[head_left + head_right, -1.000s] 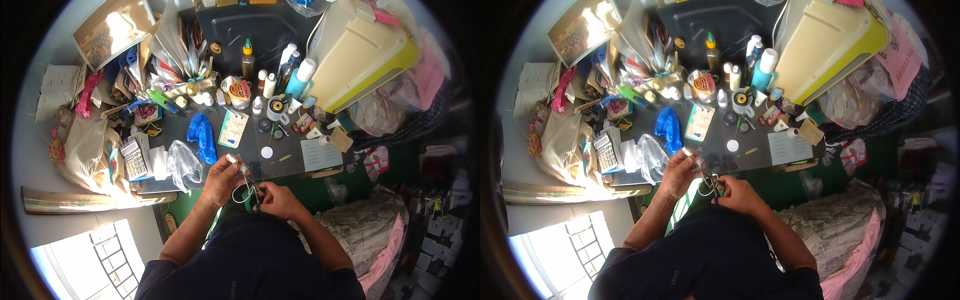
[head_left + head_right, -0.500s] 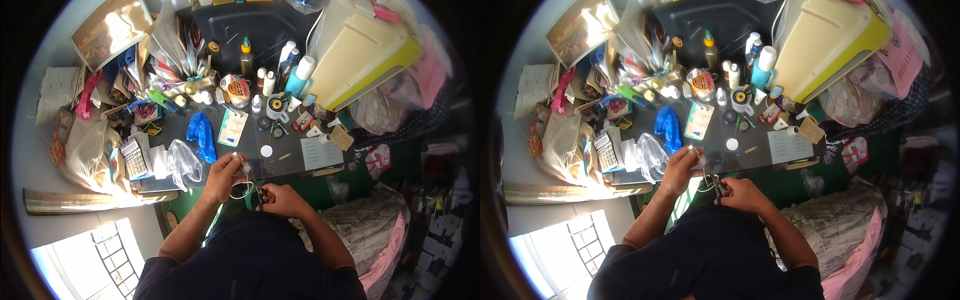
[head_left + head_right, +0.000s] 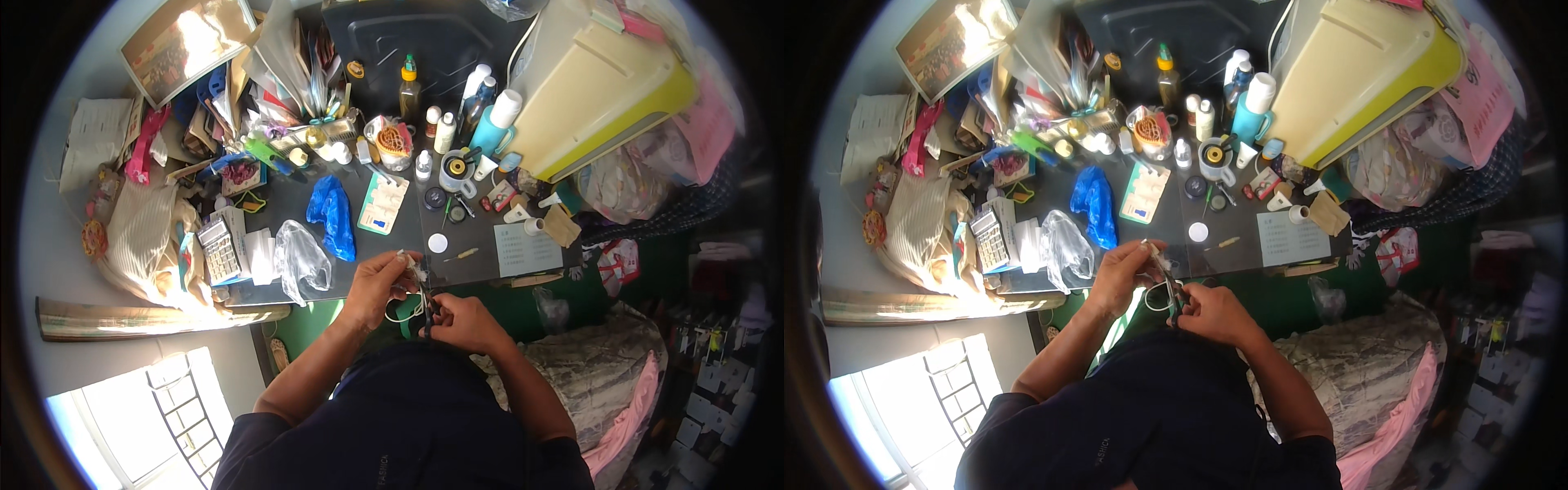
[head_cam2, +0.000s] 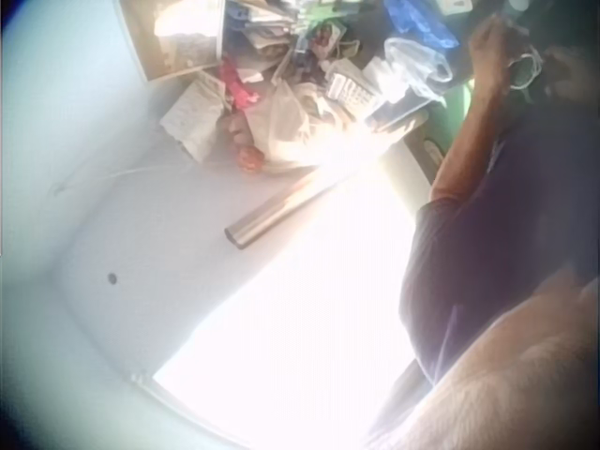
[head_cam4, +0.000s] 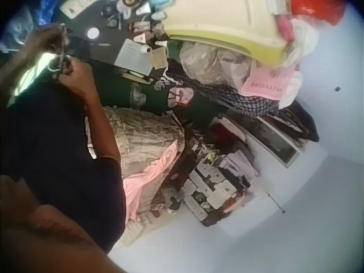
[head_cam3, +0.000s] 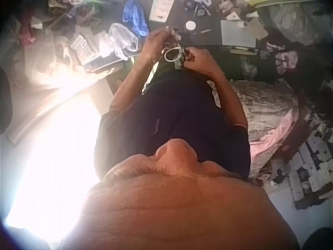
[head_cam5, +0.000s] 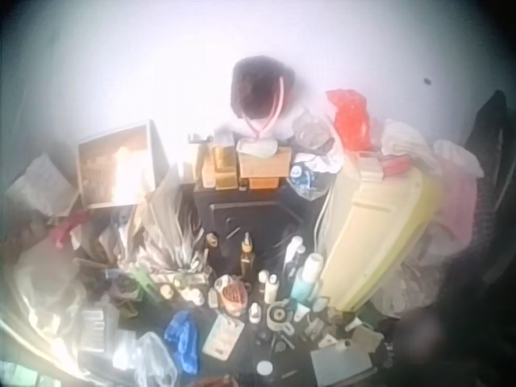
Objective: The person repairs a white cable by cutting the outer sheath with scissors, stripping the insulation, and wrapping the exposed section with green tape. They handle the cable and scissors throughout the process.
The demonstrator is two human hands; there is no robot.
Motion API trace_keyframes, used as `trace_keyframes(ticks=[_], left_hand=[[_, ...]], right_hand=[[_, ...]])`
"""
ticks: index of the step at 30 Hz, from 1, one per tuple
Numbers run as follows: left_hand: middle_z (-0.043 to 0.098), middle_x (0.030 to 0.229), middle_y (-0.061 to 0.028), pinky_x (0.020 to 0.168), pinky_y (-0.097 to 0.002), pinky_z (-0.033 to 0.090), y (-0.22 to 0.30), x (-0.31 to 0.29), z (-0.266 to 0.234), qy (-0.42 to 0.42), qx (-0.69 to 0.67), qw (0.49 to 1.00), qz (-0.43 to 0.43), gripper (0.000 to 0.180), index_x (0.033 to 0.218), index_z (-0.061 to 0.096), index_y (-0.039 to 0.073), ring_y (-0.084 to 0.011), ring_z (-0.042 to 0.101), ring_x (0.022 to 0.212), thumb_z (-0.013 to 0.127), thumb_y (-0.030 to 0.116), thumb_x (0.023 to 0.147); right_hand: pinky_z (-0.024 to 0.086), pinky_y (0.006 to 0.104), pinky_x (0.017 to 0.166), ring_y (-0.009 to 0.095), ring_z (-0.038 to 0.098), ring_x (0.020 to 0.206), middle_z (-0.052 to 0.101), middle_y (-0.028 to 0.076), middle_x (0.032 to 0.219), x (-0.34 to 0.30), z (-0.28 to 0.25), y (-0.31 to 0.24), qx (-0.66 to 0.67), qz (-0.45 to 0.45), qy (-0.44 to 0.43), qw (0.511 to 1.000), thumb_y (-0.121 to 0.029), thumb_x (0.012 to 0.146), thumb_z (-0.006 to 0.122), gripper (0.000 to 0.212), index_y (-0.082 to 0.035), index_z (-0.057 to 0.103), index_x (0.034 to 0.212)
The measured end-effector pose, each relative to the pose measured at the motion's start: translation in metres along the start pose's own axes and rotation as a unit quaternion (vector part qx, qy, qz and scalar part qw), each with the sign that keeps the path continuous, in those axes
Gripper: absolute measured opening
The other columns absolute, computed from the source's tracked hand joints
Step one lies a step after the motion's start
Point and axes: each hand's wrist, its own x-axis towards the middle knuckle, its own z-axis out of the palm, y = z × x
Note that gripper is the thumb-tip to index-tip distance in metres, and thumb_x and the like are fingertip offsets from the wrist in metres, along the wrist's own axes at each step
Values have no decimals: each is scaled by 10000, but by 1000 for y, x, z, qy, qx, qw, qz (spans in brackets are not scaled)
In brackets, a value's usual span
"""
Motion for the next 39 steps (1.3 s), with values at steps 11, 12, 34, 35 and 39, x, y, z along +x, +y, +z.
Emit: trace_keyframes(ticks=[11, 12, 34, 35, 39], left_hand=[[724, 905, -44, 666, -235, 527, -9, 3, -1, 0, -2, 1000, 28, 294, 1165, 687, 36, -102, 678, 747, 528, 271, 1087], [721, 898, -40, 669, -237, 526, -9, 4, 0, 1, -3, 1000, 28, 280, 1139, 686, 43, -102, 676, 747, 528, 269, 1087], [658, 821, -23, 633, -250, 489, -19, 42, -9, 0, -57, 998, -24, 227, 998, 642, 78, -120, 628, 699, 525, 252, 1085], [657, 817, -22, 633, -245, 489, -19, 43, -10, -2, -60, 998, -21, 222, 998, 644, 78, -116, 631, 698, 533, 252, 1081], [654, 807, -19, 632, -232, 491, -10, 42, -2, -2, -60, 998, -15, 215, 999, 649, 76, -105, 634, 693, 551, 252, 1072]], right_hand=[[455, 344, 569, 199, 600, 567, 631, 76, 646, 0, -3, -4, -25, 8, -35, 999, -370, 790, 840, 436, 0, 631, 891], [451, 347, 570, 202, 591, 571, 622, 75, 649, 0, -2, -3, -23, 12, -41, 999, -369, 794, 839, 434, -3, 621, 874], [491, 407, 783, 304, 639, 823, 641, 153, 872, 16, 4, -9, 7, -56, -84, 995, -316, 942, 665, 337, -3, 588, 1041], [490, 408, 782, 302, 637, 822, 636, 150, 868, 17, 3, -11, 5, -47, -87, 995, -313, 942, 665, 337, -2, 585, 1045], [486, 405, 776, 292, 630, 819, 619, 136, 848, 22, -2, -16, 5, -24, -97, 995, -307, 938, 671, 342, 0, 578, 1059]])
